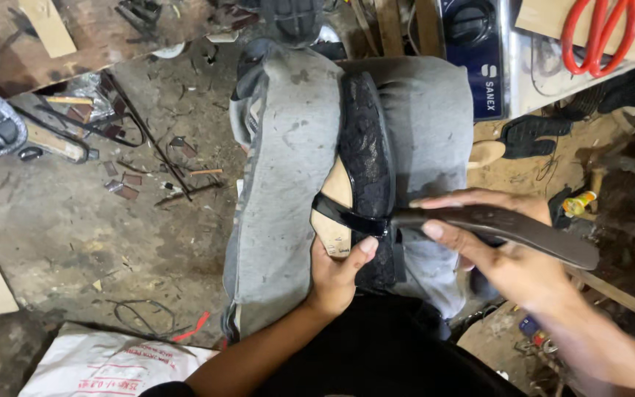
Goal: The person sits with a black shoe upper on their lap and uses a curved metal tool to press and smooth the sole onto the shoe, working around the edge. They then place the finished shoe on a shelf rack, pick up a rubber sole, and press and fit it onto another shoe upper.
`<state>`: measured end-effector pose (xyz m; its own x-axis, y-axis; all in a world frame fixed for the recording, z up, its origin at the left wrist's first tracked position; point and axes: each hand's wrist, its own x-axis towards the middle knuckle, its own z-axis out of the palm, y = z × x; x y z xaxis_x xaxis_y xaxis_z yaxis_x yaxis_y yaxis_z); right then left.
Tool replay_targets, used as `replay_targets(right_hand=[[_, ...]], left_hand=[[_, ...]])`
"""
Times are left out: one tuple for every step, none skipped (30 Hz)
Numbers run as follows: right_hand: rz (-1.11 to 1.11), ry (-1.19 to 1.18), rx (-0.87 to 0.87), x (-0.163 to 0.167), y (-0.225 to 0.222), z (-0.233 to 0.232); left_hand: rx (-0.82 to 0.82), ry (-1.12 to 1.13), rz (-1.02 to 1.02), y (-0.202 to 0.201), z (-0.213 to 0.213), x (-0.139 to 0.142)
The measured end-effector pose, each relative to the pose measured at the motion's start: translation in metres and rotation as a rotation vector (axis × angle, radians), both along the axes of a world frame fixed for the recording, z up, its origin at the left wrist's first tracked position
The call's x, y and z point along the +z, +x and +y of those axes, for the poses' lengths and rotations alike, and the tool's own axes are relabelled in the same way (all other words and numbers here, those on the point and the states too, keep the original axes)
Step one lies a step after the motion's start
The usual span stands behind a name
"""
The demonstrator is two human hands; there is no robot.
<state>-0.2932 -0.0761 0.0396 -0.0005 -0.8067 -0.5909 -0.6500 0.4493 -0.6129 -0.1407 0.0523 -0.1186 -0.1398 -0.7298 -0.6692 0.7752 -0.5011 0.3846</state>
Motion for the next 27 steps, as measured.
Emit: replay_targets(right_hand=[[0.019,0.133,-0.219,-0.003,0.002,0.010],[-0.062,0.104,-0.296,-0.007,0.003,0.019],[-0.147,0.071,-0.373,-0.011,0.006,0.028],[-0.230,0.041,-0.452,-0.014,0.006,0.033],[-0.229,-0.010,-0.441,-0.017,0.006,0.037],[-0.225,-0.060,-0.433,-0.018,0.010,0.042],[-0.217,-0.115,-0.427,-0.019,0.012,0.043],[-0.231,-0.151,-0.428,-0.020,0.014,0.042],[-0.252,-0.188,-0.418,-0.021,0.016,0.039],[-0.272,-0.221,-0.411,-0.021,0.019,0.035],[-0.250,-0.233,-0.398,-0.019,0.021,0.032],[-0.234,-0.244,-0.380,-0.018,0.022,0.026],[-0.221,-0.249,-0.360,-0.016,0.024,0.022],[-0.214,-0.252,-0.351,-0.013,0.026,0.018],[-0.207,-0.254,-0.343,-0.011,0.028,0.014],[-0.201,-0.254,-0.334,-0.009,0.030,0.011],[-0.173,-0.246,-0.328,-0.007,0.031,0.008],[-0.146,-0.241,-0.322,-0.005,0.033,0.005],[-0.119,-0.235,-0.315,-0.003,0.035,0.002],[-0.110,-0.252,-0.283,-0.002,0.036,-0.003],[-0.100,-0.269,-0.251,-0.001,0.038,-0.007],[-0.088,-0.285,-0.220,0.001,0.039,-0.013],[-0.051,-0.261,-0.183,0.004,0.040,-0.019],[-0.014,-0.238,-0.147,0.007,0.040,-0.025],[0.023,-0.216,-0.109,0.009,0.040,-0.032],[0.023,-0.204,-0.085,0.011,0.041,-0.038],[0.027,-0.191,-0.066,0.014,0.041,-0.043]], left_hand=[[0.014,0.002,0.018,0.000,-0.001,0.001],[0.011,-0.003,0.015,0.000,-0.001,0.002],[0.006,-0.012,0.010,0.001,-0.001,0.002],[0.000,-0.019,0.007,0.001,-0.001,0.002],[-0.004,-0.021,0.013,0.002,0.000,0.002],[-0.012,-0.020,0.021,0.002,0.001,0.002],[-0.023,-0.024,0.034,0.002,0.002,0.001],[-0.034,-0.013,0.041,0.001,0.002,0.000],[-0.036,-0.006,0.041,0.000,0.002,0.000],[-0.040,0.005,0.042,0.000,0.003,-0.001],[-0.037,-0.002,0.063,-0.001,0.003,-0.001],[-0.029,-0.010,0.078,-0.001,0.003,-0.001],[-0.017,-0.014,0.090,-0.002,0.003,0.000],[-0.026,-0.013,0.080,-0.002,0.003,0.000],[-0.038,-0.010,0.071,-0.002,0.003,0.001],[-0.047,-0.006,0.060,-0.002,0.003,0.001],[-0.029,-0.033,0.073,-0.002,0.003,0.002],[-0.012,-0.063,0.087,-0.002,0.003,0.002],[0.006,-0.091,0.100,-0.002,0.003,0.002],[0.009,-0.100,0.106,-0.002,0.003,0.002],[0.011,-0.108,0.111,-0.002,0.003,0.001],[0.012,-0.114,0.119,-0.003,0.004,0.001],[0.004,-0.088,0.111,-0.003,0.004,0.000],[-0.005,-0.062,0.103,-0.003,0.004,0.000],[-0.013,-0.038,0.094,-0.004,0.004,-0.001],[-0.011,-0.040,0.085,-0.004,0.004,-0.001],[-0.013,-0.041,0.080,-0.004,0.005,-0.001]])
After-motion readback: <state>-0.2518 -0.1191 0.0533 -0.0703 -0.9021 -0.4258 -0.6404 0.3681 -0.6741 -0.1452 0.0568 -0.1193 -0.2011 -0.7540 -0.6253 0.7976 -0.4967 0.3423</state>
